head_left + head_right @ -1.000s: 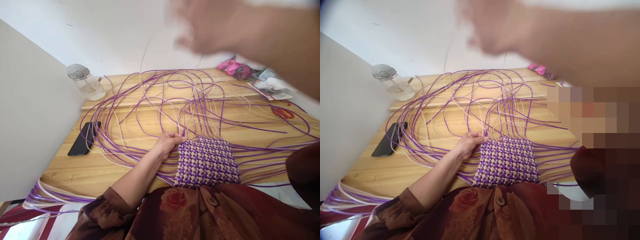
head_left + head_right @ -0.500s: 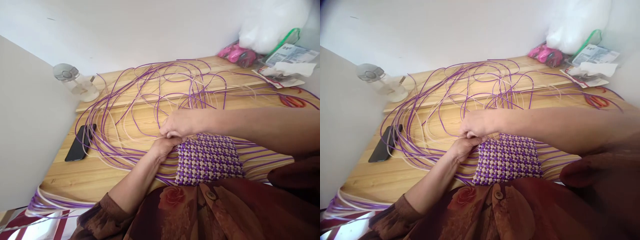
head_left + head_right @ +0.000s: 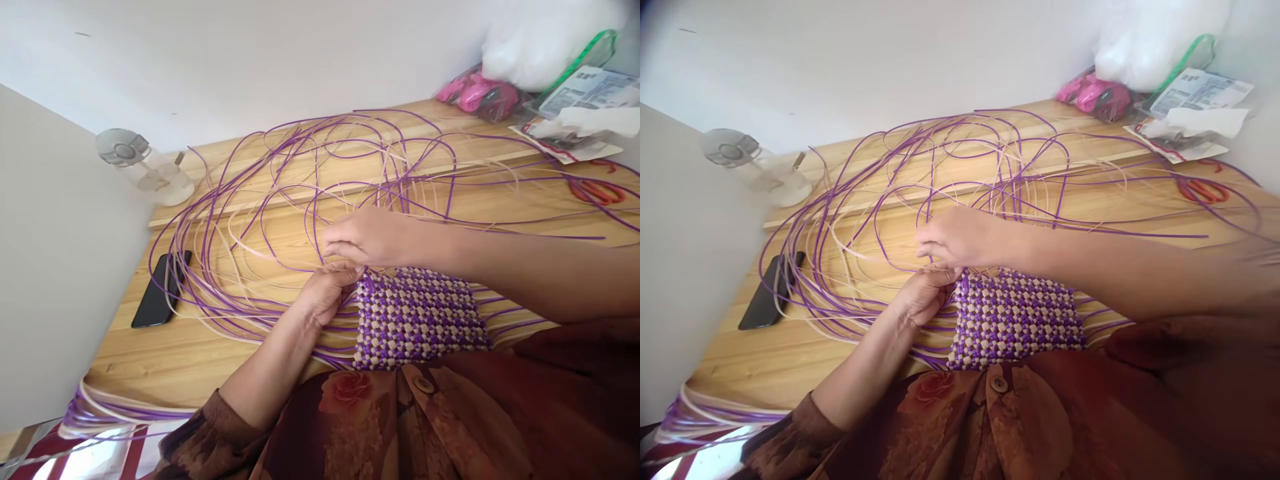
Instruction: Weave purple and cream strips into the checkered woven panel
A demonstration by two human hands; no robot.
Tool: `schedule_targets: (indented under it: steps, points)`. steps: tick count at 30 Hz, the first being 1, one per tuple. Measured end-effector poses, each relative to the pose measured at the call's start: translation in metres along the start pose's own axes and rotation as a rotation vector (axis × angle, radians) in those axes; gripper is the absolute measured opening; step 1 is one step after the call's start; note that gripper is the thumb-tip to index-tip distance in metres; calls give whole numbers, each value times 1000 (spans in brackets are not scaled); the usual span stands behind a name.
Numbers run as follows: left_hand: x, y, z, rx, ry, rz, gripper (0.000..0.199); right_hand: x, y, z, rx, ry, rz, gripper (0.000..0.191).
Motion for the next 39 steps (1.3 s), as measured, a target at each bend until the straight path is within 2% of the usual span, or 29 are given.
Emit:
schedule_targets:
  steps: [2, 3, 7, 9, 12, 16, 17, 20, 22, 25, 32, 39]
  points:
    - [-1, 0, -1, -28, 16, -11, 22, -5, -33, -1, 79, -29, 166, 32]
    - [-2, 1, -1, -42, 21, -7, 23, -1, -50, -4, 96, -34, 197, 34]
    - [-6, 3, -3, -64, 34, 54, 30, 23, -103, -17, 149, -78, 433, 19]
    - [-6, 3, -3, -27, 35, 80, 33, 33, -111, -24, 157, -122, 543, 17]
    - [-6, 1, -4, 53, 59, 99, 33, 39, -105, -26, 172, -135, 609, 15]
    - [-10, -6, -5, 165, 129, 112, 30, 33, -99, -25, 201, 60, 620, 7]
    - [-12, -7, -5, 176, 141, 125, 29, 32, -99, -25, 216, 148, 608, 14]
    - [-18, -9, -5, 162, 118, 159, 28, 32, -105, -27, 261, 385, 536, 26]
    - [-19, -8, -5, 138, 73, 158, 30, 32, -110, -31, 257, 462, 532, 16]
    - [-18, -6, -6, 112, 45, 144, 33, 29, -114, -39, 218, 507, 593, 5]
    - [-21, -11, -6, 134, 56, 162, 30, 40, -114, -47, 228, 537, 521, 18]
    - [-14, -14, -4, 86, 144, 123, 33, 46, -110, -44, 207, 548, 503, 14]
Point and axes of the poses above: each hand's wrist, its own y-axis towards the middle knuckle, its own x-axis out of the palm, z = x × y, the point moved 7 cm from there along y, towards the middle knuckle, and after that the axes turned 11 degrees about -y, right-handed, at the moved point
